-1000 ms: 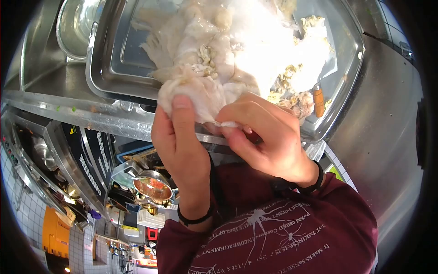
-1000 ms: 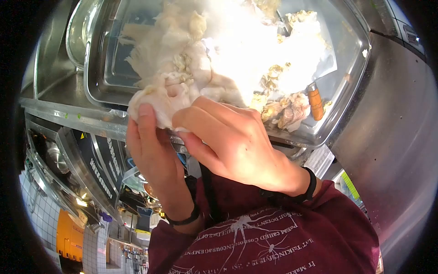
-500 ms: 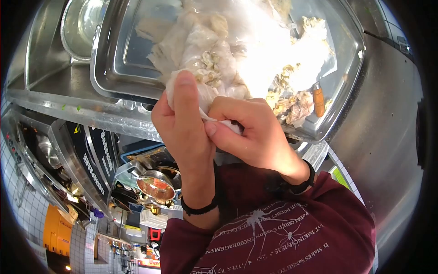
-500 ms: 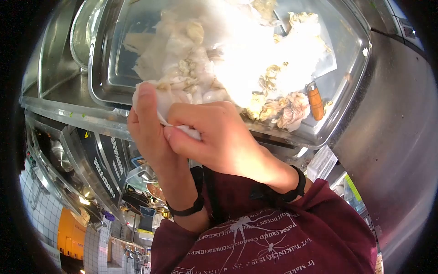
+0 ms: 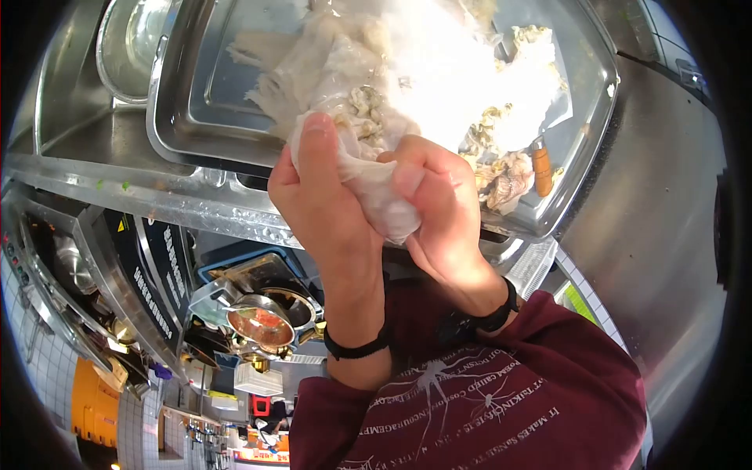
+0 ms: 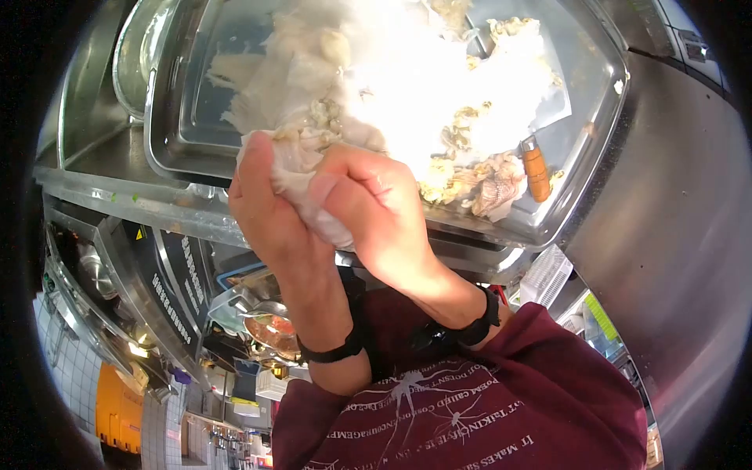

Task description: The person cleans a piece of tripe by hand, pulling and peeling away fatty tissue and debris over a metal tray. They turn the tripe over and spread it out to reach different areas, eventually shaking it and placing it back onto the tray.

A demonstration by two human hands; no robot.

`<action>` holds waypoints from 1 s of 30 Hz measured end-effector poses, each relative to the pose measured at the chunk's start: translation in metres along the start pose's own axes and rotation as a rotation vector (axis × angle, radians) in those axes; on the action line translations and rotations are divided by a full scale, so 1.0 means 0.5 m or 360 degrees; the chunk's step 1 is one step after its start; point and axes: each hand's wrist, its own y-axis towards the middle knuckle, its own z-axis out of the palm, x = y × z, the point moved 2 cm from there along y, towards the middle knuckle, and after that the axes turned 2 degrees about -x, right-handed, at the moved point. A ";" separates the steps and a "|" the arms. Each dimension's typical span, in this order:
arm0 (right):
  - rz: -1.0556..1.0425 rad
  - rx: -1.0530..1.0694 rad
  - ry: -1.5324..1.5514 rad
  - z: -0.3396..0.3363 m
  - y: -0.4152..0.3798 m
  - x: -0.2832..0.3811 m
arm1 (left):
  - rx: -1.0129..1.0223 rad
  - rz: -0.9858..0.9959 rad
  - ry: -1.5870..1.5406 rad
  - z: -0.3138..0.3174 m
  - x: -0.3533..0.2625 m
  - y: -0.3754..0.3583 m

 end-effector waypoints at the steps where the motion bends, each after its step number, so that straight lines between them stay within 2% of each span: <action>1: 0.0047 -0.0076 0.0092 -0.001 0.000 0.000 | -0.0039 -0.0012 -0.0029 -0.001 0.003 0.000; 8: 0.0122 -0.0237 0.0667 0.003 0.008 -0.012 | -0.0042 -0.0071 -0.0194 -0.006 0.008 0.003; 11: 0.0191 -0.0092 0.0786 -0.011 0.012 -0.020 | -0.0049 -0.0063 -0.0157 -0.009 0.005 0.001; 15: 0.0129 -0.0061 0.0866 0.000 0.015 -0.006 | -0.0009 -0.0097 -0.0201 -0.006 -0.010 -0.013; 17: 0.0321 -0.0512 0.1031 0.031 0.017 0.026 | 0.0041 -0.0097 -0.0211 -0.005 -0.010 -0.013; 18: 0.0316 -0.0505 0.1031 0.020 0.015 0.018 | 0.0037 -0.0143 -0.0249 -0.010 -0.003 -0.010; 20: 0.0076 -0.0085 0.0542 -0.010 0.015 0.007 | 0.0033 -0.0174 -0.0293 -0.023 0.008 0.000; 21: 0.0071 -0.0082 0.0546 -0.021 0.014 0.014 | 0.0121 -0.0209 -0.0301 -0.031 0.013 0.004; 23: -0.0104 0.0106 -0.0092 -0.024 0.016 0.031 | 0.0208 -0.0234 -0.0300 -0.033 0.011 0.003; 25: -0.0151 0.0036 -0.0248 -0.024 0.016 0.051 | 0.0196 -0.0153 -0.0323 -0.028 0.004 -0.006; 27: -0.0199 0.0279 -0.1024 -0.035 0.012 0.070 | 0.0296 -0.0123 -0.0321 -0.038 -0.003 -0.008; 28: -0.0287 0.0243 -0.1245 -0.021 0.011 0.083 | 0.0393 -0.0093 -0.0322 -0.042 -0.006 -0.009; 30: -0.0171 0.0287 -0.1341 -0.013 0.016 0.096 | 0.0416 -0.0077 -0.0259 -0.047 -0.007 -0.014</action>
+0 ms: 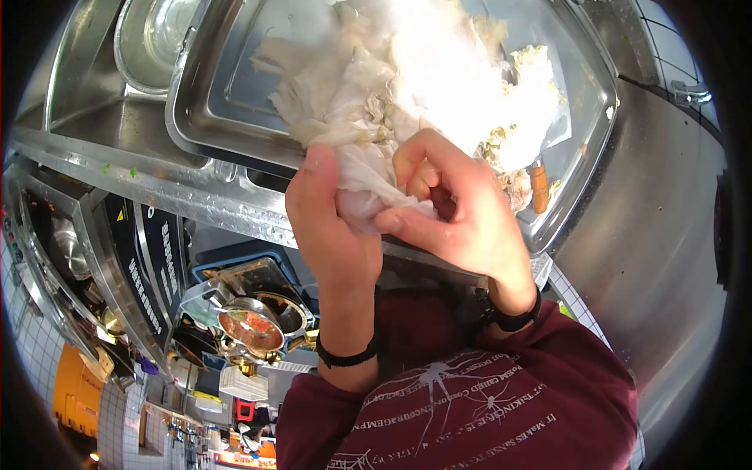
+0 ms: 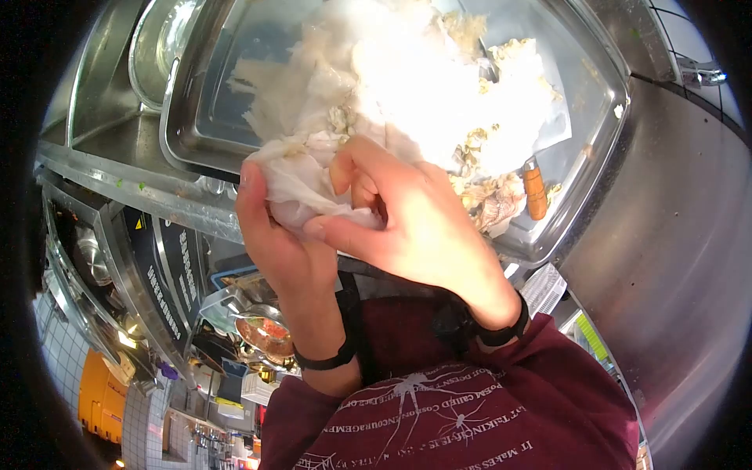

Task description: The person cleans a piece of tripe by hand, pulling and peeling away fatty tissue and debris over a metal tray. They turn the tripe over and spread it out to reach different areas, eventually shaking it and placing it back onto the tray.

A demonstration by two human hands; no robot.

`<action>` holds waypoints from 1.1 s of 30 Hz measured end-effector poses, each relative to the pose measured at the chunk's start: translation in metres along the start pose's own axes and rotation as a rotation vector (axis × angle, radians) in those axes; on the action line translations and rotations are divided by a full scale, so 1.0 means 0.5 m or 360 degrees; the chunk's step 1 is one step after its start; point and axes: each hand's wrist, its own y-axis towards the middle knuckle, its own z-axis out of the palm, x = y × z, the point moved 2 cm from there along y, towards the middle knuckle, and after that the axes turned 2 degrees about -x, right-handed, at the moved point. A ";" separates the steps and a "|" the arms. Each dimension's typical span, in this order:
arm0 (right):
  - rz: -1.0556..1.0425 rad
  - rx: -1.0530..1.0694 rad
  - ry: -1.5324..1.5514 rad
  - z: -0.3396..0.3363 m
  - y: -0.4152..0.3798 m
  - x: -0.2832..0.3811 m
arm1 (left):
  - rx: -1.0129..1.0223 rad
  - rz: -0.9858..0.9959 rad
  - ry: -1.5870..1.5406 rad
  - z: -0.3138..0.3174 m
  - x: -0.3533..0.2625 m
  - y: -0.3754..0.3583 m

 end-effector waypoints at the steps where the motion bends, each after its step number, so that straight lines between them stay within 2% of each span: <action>1: 0.0089 0.0091 -0.0084 -0.004 0.004 0.005 | 0.0025 0.0008 0.0063 -0.001 -0.001 -0.004; 3: 0.0077 0.0127 -0.0225 -0.018 0.016 0.010 | 0.0065 -0.0001 0.0132 -0.004 -0.005 -0.008; 5: -0.0339 0.0211 -0.0375 -0.016 0.019 0.008 | 0.0101 -0.0010 0.0203 -0.005 -0.009 -0.016; 9: -0.0153 0.0119 -0.0220 -0.027 0.023 0.015 | 0.0163 -0.0140 0.0188 -0.006 -0.009 -0.025; 11: -0.0079 0.0089 0.0174 -0.019 0.024 -0.004 | 0.0194 -0.0174 0.0255 -0.005 -0.007 -0.026; 12: -0.0081 0.0091 0.0172 -0.014 0.026 -0.011 | 0.0118 -0.0239 0.0224 -0.002 -0.005 -0.026; 14: -0.0301 -0.0034 0.0345 -0.007 0.030 -0.016 | 0.0038 -0.0303 0.0191 -0.005 -0.004 -0.028; 15: -0.0300 -0.0034 0.0344 -0.008 0.030 -0.016 | 0.0085 -0.0306 0.0234 -0.007 -0.005 -0.032; 17: -0.0025 0.0119 0.0640 -0.008 0.030 -0.020 | 0.0133 -0.0315 0.0273 -0.011 -0.005 -0.035; 18: -0.0023 0.0120 0.0638 -0.009 0.030 -0.021 | 0.0170 -0.0326 0.0228 -0.012 -0.005 -0.035; 20: 0.0216 0.0216 0.1178 -0.005 0.030 -0.029 | 0.0207 -0.0337 0.0182 -0.010 -0.007 -0.036; 21: 0.0217 0.0216 0.1176 -0.002 0.030 -0.033 | 0.0136 -0.0380 0.0099 -0.006 -0.008 -0.037; 23: 0.0272 0.0254 0.1554 0.006 0.030 -0.041 | 0.0068 -0.0425 0.0012 -0.009 -0.006 -0.038; 25: 0.0327 0.0309 0.1719 0.006 0.028 -0.042 | 0.0191 -0.0379 -0.0083 -0.017 -0.007 -0.040; 27: 0.0383 0.0368 0.1888 0.012 0.025 -0.048 | 0.0182 -0.0347 -0.0043 -0.014 -0.013 -0.043; 29: 0.0369 0.0121 0.2197 0.017 0.023 -0.065 | 0.0173 -0.0315 -0.0002 -0.015 -0.017 -0.046; 32: 0.0247 0.0178 0.2277 0.023 0.025 -0.054 | 0.0131 -0.0313 -0.0032 -0.025 -0.017 -0.049; 33: 0.0245 0.0176 0.2276 0.021 0.023 -0.048 | 0.0122 -0.0120 0.0172 -0.031 -0.016 -0.049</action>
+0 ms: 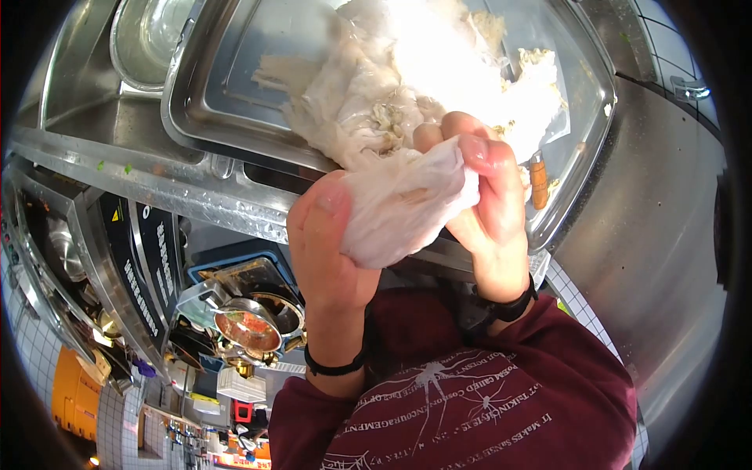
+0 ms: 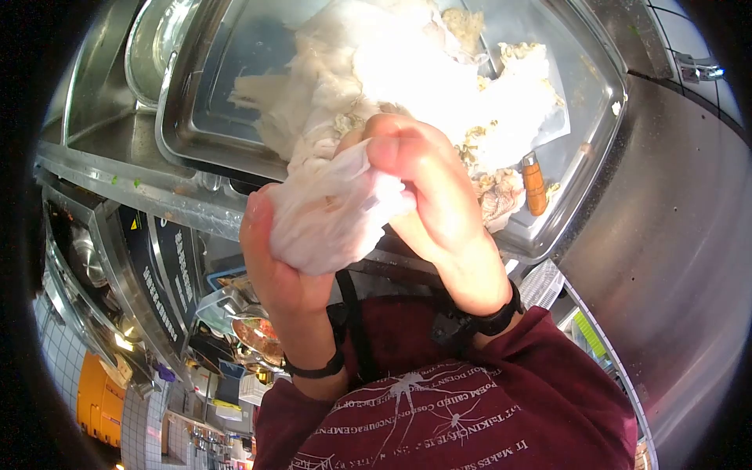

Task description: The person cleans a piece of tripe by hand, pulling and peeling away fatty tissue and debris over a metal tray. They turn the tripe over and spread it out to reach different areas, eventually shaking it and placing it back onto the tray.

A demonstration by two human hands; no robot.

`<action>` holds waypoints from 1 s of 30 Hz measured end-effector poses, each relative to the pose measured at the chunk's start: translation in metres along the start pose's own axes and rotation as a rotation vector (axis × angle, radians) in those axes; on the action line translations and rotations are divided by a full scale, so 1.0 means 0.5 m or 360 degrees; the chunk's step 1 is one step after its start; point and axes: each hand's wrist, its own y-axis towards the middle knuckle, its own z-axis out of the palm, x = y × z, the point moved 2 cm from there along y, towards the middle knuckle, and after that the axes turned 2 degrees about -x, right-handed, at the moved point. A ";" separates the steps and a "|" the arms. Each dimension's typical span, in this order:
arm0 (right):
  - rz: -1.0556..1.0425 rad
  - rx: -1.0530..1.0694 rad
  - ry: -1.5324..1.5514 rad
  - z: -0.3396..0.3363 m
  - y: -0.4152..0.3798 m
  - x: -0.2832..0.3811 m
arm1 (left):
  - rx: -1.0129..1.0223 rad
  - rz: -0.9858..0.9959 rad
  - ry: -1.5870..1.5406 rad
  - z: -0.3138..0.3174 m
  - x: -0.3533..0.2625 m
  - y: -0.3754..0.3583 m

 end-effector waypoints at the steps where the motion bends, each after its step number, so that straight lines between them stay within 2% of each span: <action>1: -0.0119 0.0053 -0.0363 0.009 -0.004 0.008 | -0.0027 0.0186 0.0209 -0.005 0.002 0.000; 3: -0.0234 0.0055 -0.1121 0.034 -0.024 0.031 | 0.0083 0.0202 0.0225 -0.025 0.005 0.009; 4: -0.0235 0.0051 -0.1122 0.039 -0.030 0.028 | 0.0190 0.0216 0.0241 -0.029 0.005 0.011; 6: -0.0532 0.0278 -0.1605 0.053 -0.038 0.027 | 0.0185 0.0156 0.0214 -0.017 0.007 0.011; 8: -0.0625 0.0463 -0.1934 0.063 -0.047 0.032 | 0.0179 0.0099 0.0190 -0.014 0.011 0.010; 11: -0.0799 0.0575 -0.2324 0.068 -0.071 0.014 | 0.0137 -0.0241 0.0272 -0.019 0.025 0.001; 13: -0.0842 0.0693 -0.2526 0.063 -0.088 0.008 | 0.0149 -0.0251 0.0409 -0.024 0.024 -0.009; 17: -0.1074 0.0671 -0.2694 0.062 -0.107 -0.010 | 0.0181 -0.0185 0.0624 -0.040 0.025 -0.027; 21: -0.0906 0.0717 -0.2824 0.062 -0.115 -0.004 | 0.0282 -0.0270 0.0571 -0.028 0.018 -0.046; 23: -0.0954 0.0784 -0.2850 0.060 -0.113 -0.008 | -0.0051 -0.0121 0.0552 -0.009 0.023 -0.057; 24: -0.0952 0.0778 -0.2848 0.057 -0.114 -0.008 | -0.0049 -0.0126 0.0556 -0.014 0.019 -0.055; 27: -0.0940 0.0729 -0.2785 0.043 -0.118 -0.008 | 0.0142 -0.0216 0.0726 -0.021 0.017 -0.050; 29: -0.0909 0.0562 -0.2384 0.034 -0.112 -0.006 | -0.0081 -0.0103 0.0529 -0.017 0.026 -0.054; 30: -0.0908 0.0560 -0.2385 0.034 -0.114 -0.005 | -0.0147 -0.0059 0.0475 -0.014 0.027 -0.055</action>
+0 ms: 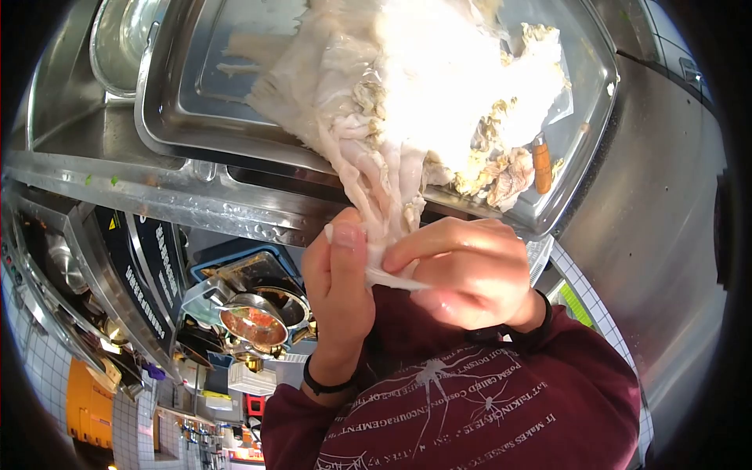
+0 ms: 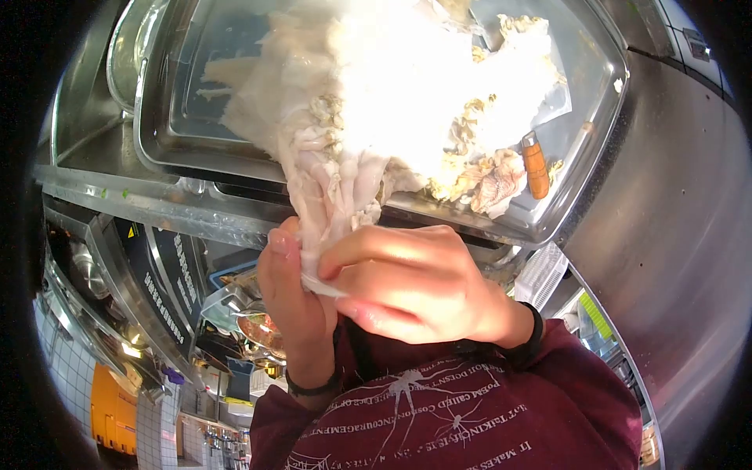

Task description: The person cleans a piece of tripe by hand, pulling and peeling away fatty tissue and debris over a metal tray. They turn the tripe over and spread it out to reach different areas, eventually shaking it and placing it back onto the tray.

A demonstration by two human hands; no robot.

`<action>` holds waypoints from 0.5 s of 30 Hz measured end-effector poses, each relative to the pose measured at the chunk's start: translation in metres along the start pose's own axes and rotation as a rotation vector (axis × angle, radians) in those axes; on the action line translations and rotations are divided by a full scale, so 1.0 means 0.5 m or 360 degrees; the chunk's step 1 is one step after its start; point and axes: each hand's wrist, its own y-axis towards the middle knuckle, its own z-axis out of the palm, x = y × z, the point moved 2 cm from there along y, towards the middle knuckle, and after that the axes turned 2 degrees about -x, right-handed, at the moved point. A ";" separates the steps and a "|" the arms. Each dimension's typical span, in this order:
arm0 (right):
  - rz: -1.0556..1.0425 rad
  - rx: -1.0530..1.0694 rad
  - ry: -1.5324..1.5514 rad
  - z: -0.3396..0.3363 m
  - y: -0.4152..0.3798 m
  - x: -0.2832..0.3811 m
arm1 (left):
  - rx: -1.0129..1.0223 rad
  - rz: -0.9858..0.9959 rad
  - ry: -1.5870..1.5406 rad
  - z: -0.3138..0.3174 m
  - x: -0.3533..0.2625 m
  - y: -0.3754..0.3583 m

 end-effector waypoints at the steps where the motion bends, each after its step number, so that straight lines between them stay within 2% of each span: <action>1: 0.0150 0.0017 0.0122 -0.001 -0.003 -0.001 | -0.0019 0.0038 -0.0028 0.004 -0.001 0.001; 2: 0.0299 0.0034 0.0244 -0.001 -0.005 -0.004 | -0.0047 0.0078 -0.0055 0.008 -0.001 -0.001; 4: 0.0359 -0.0019 0.0432 0.009 -0.008 -0.011 | -0.0050 0.0151 -0.0090 0.012 -0.004 -0.002; 7: 0.0945 -0.0240 0.0956 0.011 -0.011 -0.014 | -0.0016 0.0274 -0.0142 0.023 -0.002 0.000; 8: 0.0945 -0.0238 0.0956 0.010 -0.009 -0.015 | 0.0004 0.0319 -0.0156 0.026 -0.004 0.001; 10: 0.1186 -0.0469 0.1671 0.012 -0.005 -0.026 | 0.0052 0.0400 -0.0188 0.033 -0.005 0.000; 12: 0.1238 -0.0535 0.1720 0.010 0.008 -0.026 | 0.0065 0.0431 -0.0204 0.038 -0.005 0.004; 14: 0.1216 -0.0649 0.1778 0.011 0.013 -0.027 | 0.0221 0.0691 0.0226 0.044 -0.010 0.008; 15: 0.1195 -0.0669 0.1778 0.013 0.014 -0.028 | 0.0267 0.0618 0.0181 0.039 -0.007 0.008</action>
